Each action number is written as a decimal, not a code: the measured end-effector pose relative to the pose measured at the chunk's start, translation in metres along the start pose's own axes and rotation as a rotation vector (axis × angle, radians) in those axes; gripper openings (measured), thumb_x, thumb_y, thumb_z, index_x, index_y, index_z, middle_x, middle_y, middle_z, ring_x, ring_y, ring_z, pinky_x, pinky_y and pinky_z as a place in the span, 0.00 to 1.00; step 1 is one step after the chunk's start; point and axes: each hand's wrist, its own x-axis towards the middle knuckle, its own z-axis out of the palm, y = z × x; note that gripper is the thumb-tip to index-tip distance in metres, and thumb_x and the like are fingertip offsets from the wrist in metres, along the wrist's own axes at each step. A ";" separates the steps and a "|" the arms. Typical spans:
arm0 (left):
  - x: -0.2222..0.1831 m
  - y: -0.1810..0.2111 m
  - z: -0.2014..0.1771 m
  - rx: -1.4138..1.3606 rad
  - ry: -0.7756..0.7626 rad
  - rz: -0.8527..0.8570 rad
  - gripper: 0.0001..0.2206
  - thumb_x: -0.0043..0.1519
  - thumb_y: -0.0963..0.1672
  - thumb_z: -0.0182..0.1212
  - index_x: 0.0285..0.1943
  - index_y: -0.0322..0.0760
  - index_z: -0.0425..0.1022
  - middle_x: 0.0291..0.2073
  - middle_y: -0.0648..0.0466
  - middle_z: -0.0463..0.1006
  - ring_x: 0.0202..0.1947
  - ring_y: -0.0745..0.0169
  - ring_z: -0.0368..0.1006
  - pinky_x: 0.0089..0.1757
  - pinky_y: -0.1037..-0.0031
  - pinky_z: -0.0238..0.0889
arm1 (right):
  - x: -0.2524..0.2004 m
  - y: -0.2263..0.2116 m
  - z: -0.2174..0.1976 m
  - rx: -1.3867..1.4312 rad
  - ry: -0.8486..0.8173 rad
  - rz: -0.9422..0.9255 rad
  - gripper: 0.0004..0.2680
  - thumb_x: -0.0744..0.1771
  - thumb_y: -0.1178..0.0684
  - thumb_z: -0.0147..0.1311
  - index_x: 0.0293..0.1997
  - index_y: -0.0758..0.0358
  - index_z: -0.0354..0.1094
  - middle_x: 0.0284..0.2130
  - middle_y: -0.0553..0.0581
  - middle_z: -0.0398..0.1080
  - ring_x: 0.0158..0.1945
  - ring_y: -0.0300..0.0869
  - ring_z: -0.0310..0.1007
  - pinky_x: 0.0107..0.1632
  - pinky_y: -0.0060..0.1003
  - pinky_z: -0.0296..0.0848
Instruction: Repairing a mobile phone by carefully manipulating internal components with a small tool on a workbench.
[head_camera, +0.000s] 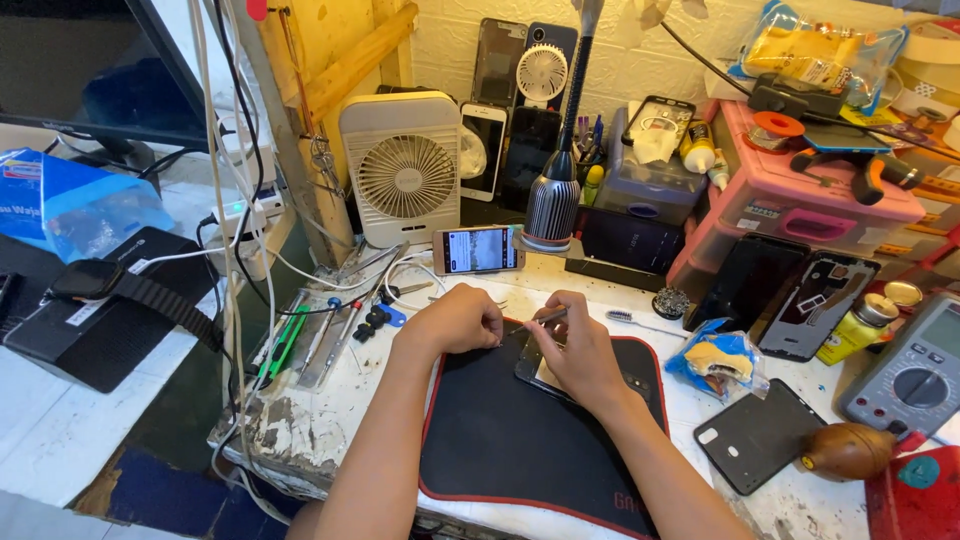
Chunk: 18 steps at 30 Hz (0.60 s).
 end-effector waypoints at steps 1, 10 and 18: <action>0.001 -0.001 0.000 0.000 0.003 -0.001 0.05 0.55 0.41 0.71 0.39 0.43 0.87 0.33 0.45 0.84 0.41 0.46 0.80 0.44 0.64 0.74 | 0.001 0.000 -0.001 0.001 0.000 -0.003 0.14 0.67 0.56 0.61 0.51 0.59 0.55 0.35 0.63 0.80 0.36 0.52 0.82 0.42 0.43 0.82; -0.009 0.017 -0.010 -0.135 0.101 0.061 0.12 0.54 0.42 0.73 0.46 0.38 0.85 0.35 0.44 0.83 0.41 0.47 0.80 0.45 0.63 0.75 | -0.001 -0.003 -0.012 0.031 0.161 0.051 0.15 0.66 0.56 0.63 0.51 0.56 0.54 0.35 0.60 0.79 0.36 0.48 0.81 0.46 0.41 0.79; -0.009 0.023 -0.006 -0.148 0.138 0.116 0.09 0.56 0.42 0.71 0.44 0.39 0.86 0.34 0.46 0.85 0.40 0.49 0.81 0.45 0.63 0.74 | -0.002 -0.005 -0.013 0.051 0.191 0.058 0.16 0.67 0.53 0.63 0.52 0.55 0.55 0.33 0.59 0.79 0.34 0.47 0.81 0.42 0.42 0.80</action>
